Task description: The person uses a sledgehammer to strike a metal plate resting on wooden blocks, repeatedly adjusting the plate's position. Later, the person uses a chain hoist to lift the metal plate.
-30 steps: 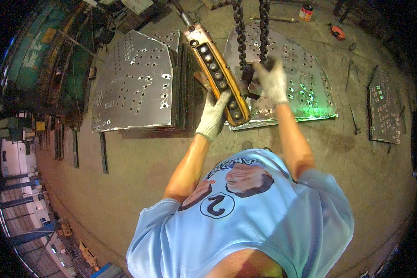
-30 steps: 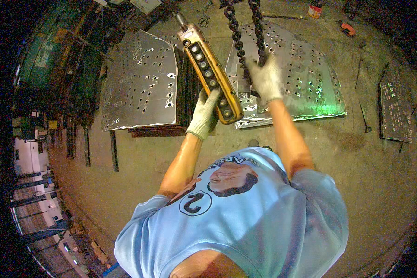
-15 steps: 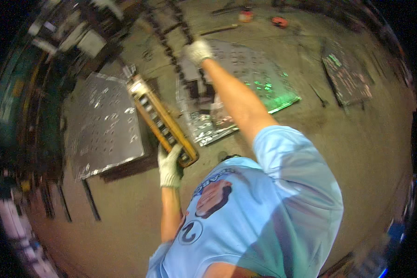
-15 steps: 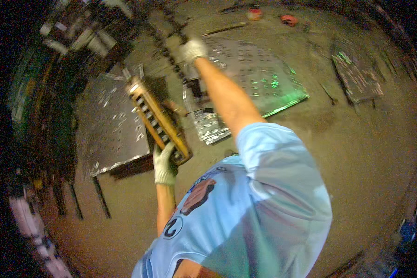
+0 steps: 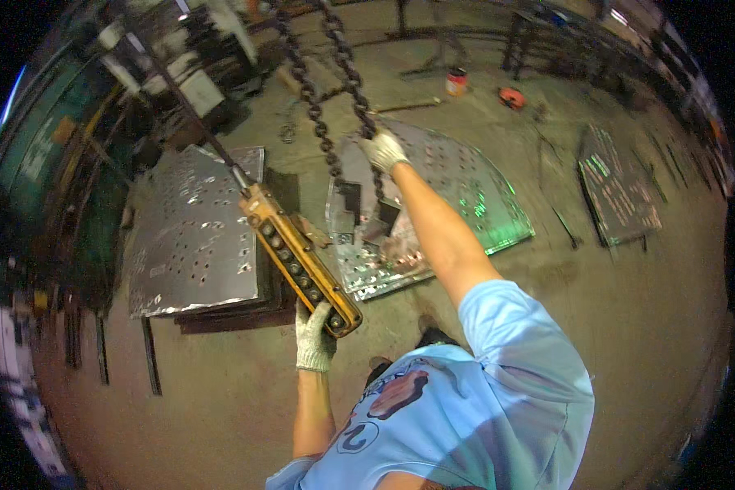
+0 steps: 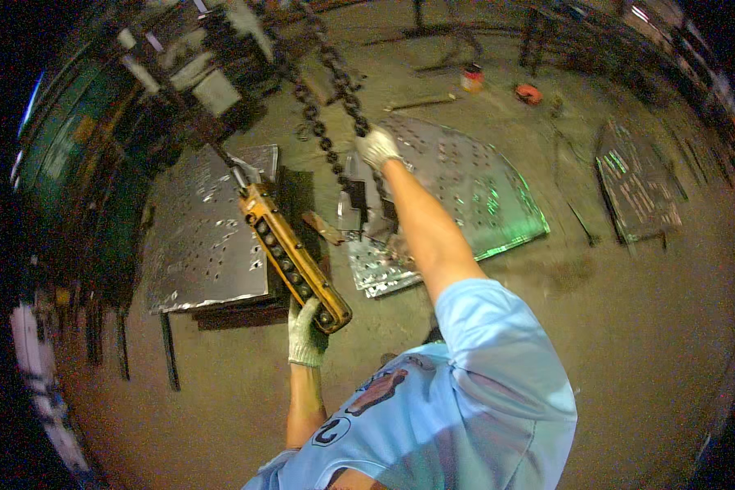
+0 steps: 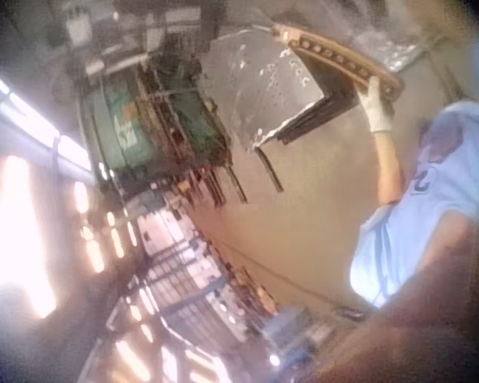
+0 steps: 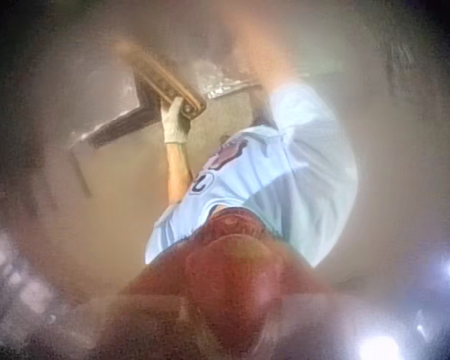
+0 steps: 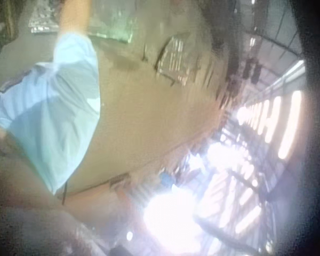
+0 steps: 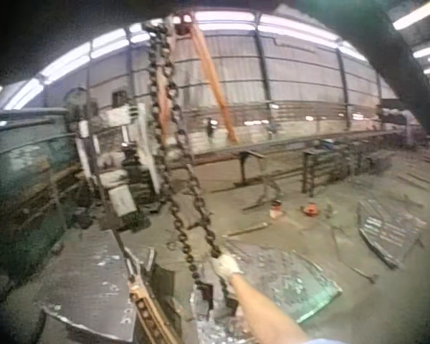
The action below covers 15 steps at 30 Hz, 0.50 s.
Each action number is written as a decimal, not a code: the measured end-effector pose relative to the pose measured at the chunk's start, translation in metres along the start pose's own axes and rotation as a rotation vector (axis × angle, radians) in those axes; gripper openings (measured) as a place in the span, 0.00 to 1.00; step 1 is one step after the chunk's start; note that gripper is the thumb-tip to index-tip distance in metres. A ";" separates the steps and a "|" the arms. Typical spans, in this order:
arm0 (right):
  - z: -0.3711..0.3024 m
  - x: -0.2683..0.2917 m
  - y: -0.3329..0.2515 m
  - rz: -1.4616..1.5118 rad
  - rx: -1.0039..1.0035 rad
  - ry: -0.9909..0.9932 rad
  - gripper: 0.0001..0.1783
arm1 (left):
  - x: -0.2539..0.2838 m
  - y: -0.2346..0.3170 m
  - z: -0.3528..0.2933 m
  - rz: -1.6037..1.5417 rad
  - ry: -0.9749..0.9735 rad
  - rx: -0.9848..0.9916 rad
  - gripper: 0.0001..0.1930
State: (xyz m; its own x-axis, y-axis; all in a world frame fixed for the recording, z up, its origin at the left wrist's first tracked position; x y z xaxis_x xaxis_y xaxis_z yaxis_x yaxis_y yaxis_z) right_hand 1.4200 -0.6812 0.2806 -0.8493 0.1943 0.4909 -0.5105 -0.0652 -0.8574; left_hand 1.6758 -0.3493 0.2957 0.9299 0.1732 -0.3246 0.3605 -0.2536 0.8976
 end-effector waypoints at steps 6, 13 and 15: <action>-0.020 0.025 -0.015 0.203 -0.087 -0.050 0.22 | -0.006 -0.014 -0.002 -0.158 -0.038 0.026 0.25; -0.009 0.081 0.059 -0.010 -0.114 -0.071 0.26 | -0.066 -0.035 -0.003 -0.071 0.046 -0.037 0.22; -0.009 0.095 0.067 -0.087 -0.031 -0.123 0.22 | -0.070 -0.042 0.002 -0.057 0.055 -0.019 0.22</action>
State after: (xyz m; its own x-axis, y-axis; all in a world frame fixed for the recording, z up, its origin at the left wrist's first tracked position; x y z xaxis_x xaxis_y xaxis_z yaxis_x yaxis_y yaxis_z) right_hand 1.3063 -0.6586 0.2688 -0.8131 0.0765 0.5771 -0.5800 -0.0228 -0.8143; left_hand 1.5956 -0.3530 0.2800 0.9023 0.2392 -0.3586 0.4106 -0.2235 0.8840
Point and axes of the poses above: each hand's wrist, its own z-axis towards the middle knuckle, its own x-axis out of the back of the hand, y = z × x, the point moved 1 cm from there along z, towards the middle knuckle, and after that the axes turned 13 degrees about z, right-handed, at the moved point
